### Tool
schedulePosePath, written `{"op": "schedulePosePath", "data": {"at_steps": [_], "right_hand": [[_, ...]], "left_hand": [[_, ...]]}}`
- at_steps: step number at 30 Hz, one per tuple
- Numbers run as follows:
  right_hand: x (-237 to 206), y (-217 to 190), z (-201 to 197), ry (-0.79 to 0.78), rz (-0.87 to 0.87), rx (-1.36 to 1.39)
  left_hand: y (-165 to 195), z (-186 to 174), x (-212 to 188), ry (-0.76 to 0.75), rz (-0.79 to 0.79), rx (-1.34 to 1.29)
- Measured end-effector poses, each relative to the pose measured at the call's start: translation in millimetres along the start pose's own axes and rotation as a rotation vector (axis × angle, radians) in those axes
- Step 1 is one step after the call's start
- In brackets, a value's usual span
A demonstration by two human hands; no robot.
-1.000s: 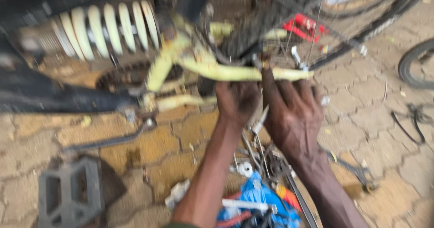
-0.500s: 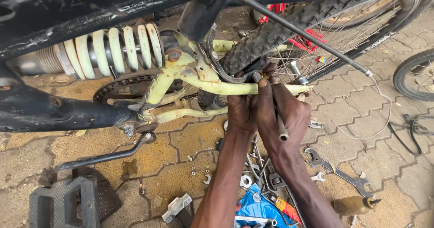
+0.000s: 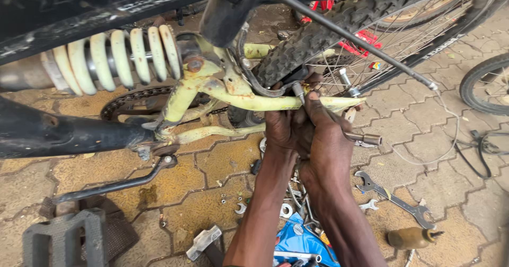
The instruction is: The person works under a bicycle frame, first fitting a component near the rear wheel and suspension by hand, then tightening bolts using an adjustable wrench and a spanner. They reposition the bike, pick tools from the ground, and continue tightening fasteners around the rear axle area.
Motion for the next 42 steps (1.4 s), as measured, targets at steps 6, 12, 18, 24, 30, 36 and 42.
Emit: {"op": "schedulePosePath", "data": {"at_steps": [6, 12, 18, 24, 30, 36, 42], "right_hand": [[1.6, -3.5, 0.9, -0.155, 0.142, 0.181], [-14.6, -14.0, -21.0, -0.233, -0.030, -0.153], [-18.8, -31.0, -26.2, -0.250, -0.968, -1.034], [-9.2, -32.9, -24.2, -0.325, -1.362, -1.363], [6.6, -25.4, -21.4, -0.371, -1.331, -1.457], [7.4, -13.1, -18.9, -0.230, -1.266, -1.278], [5.7, -9.1, -14.4, -0.170, -1.205, -1.179]], "left_hand": [[3.7, 11.6, -5.1, 0.020, 0.044, 0.103], [12.2, 27.6, -13.2, 0.368, -0.052, 0.187], [12.9, 35.1, -12.0, 0.174, -0.026, 0.194], [10.6, 5.8, -17.6, 0.332, -0.028, 0.036], [6.2, 7.3, -8.5, 0.194, -0.028, 0.048], [-9.7, 19.6, -1.0, 0.345, 0.223, 0.237], [-8.9, 4.4, 2.1, 0.247, 0.255, 0.248]]}}
Point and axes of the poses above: each hand's wrist, its own x-axis towards the middle knuckle, its own z-axis out of the palm, y = z × x, the point moved 3 cm from there along x, towards the middle knuckle, and after that the axes turned 11 degrees about -z, right-handed, at the moved point
